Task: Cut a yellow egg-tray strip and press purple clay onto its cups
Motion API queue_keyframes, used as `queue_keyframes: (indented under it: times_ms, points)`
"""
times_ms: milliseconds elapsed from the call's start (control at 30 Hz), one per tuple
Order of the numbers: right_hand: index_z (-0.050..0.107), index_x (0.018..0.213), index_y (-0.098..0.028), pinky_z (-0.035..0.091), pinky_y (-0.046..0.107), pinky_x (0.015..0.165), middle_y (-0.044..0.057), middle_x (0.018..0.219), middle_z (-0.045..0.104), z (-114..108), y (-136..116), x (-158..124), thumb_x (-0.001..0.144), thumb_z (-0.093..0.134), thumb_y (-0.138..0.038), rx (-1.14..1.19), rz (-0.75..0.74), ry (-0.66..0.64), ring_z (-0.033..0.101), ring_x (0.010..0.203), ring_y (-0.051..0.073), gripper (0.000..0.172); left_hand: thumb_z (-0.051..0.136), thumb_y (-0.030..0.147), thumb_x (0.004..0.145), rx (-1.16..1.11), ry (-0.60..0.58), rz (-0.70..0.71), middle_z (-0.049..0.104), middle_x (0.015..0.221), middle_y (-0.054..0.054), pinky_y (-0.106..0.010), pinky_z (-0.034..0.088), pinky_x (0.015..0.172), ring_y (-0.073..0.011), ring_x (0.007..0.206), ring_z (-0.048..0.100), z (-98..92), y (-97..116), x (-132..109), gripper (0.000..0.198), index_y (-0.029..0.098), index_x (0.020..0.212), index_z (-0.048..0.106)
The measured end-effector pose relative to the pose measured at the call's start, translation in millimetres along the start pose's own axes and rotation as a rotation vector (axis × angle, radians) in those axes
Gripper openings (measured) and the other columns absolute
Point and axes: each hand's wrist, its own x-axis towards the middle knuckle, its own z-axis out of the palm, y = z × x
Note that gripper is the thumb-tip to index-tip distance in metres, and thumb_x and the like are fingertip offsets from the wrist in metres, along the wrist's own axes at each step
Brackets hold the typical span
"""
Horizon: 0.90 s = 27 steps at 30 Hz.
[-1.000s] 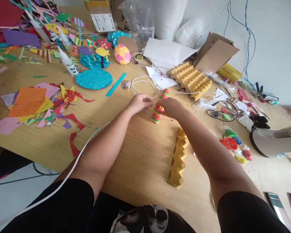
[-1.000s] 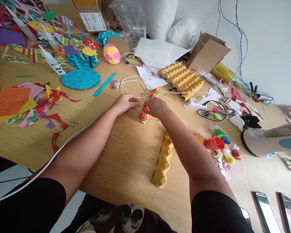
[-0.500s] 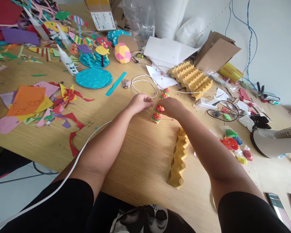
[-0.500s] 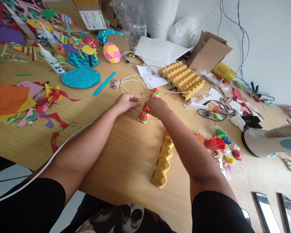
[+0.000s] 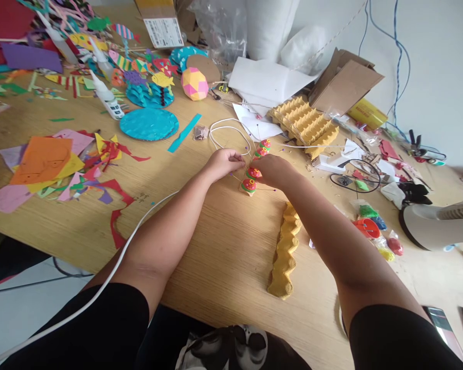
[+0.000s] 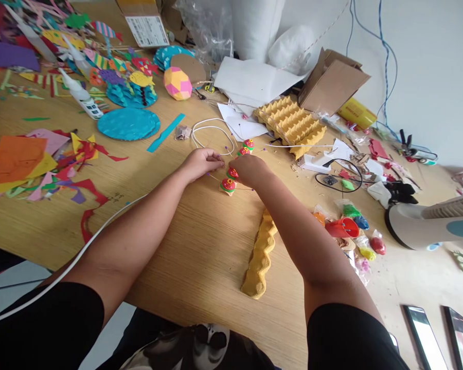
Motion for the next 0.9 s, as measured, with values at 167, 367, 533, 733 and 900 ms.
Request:
queue_keyframes:
  times_ms: [167,367,533,733,900]
  points:
    - [0.068,0.118,-0.021,0.049,0.034,0.08,0.013,0.117,0.072,3,-1,2,0.091,0.067,-0.031,-0.017,0.0,0.014,0.065,0.113,0.03,0.028,0.078,0.034,0.07,-0.014,-0.006,0.006,0.07,0.072,-0.003,-0.025,0.045,0.061,-0.0131,0.063,0.061,-0.1,-3,2,0.024,0.016,0.085,0.073]
    - [0.07,0.118,-0.021,0.048,0.034,0.077,0.014,0.114,0.072,2,-1,4,0.091,0.068,-0.031,-0.01,0.021,-0.01,0.066,0.11,0.031,0.029,0.078,0.035,0.071,-0.041,-0.011,0.002,0.072,0.075,-0.003,-0.024,0.045,0.062,-0.0129,0.065,0.061,-0.5,-1,0,0.023,0.016,0.083,0.071]
    - [0.07,0.118,-0.021,0.048,0.033,0.077,0.014,0.114,0.072,2,-1,3,0.091,0.067,-0.031,-0.011,0.027,-0.014,0.066,0.109,0.031,0.029,0.078,0.035,0.071,-0.019,-0.02,-0.004,0.073,0.077,-0.004,-0.025,0.045,0.061,-0.0133,0.065,0.062,-1.2,0,-1,0.024,0.016,0.083,0.072]
    - [0.071,0.118,-0.022,0.048,0.033,0.078,0.014,0.116,0.072,7,1,4,0.091,0.066,-0.031,-0.009,0.024,-0.007,0.066,0.109,0.03,0.029,0.078,0.036,0.07,0.016,-0.003,-0.009,0.075,0.08,-0.005,-0.025,0.044,0.063,-0.0151,0.07,0.064,-0.5,3,-3,0.025,0.015,0.083,0.073]
    - [0.071,0.117,-0.021,0.049,0.033,0.079,0.014,0.115,0.073,7,1,6,0.091,0.066,-0.03,-0.016,0.011,-0.01,0.066,0.11,0.03,0.028,0.079,0.036,0.068,0.065,0.023,-0.015,0.076,0.081,-0.006,-0.025,0.042,0.063,-0.0158,0.071,0.064,0.4,8,-6,0.026,0.014,0.082,0.074]
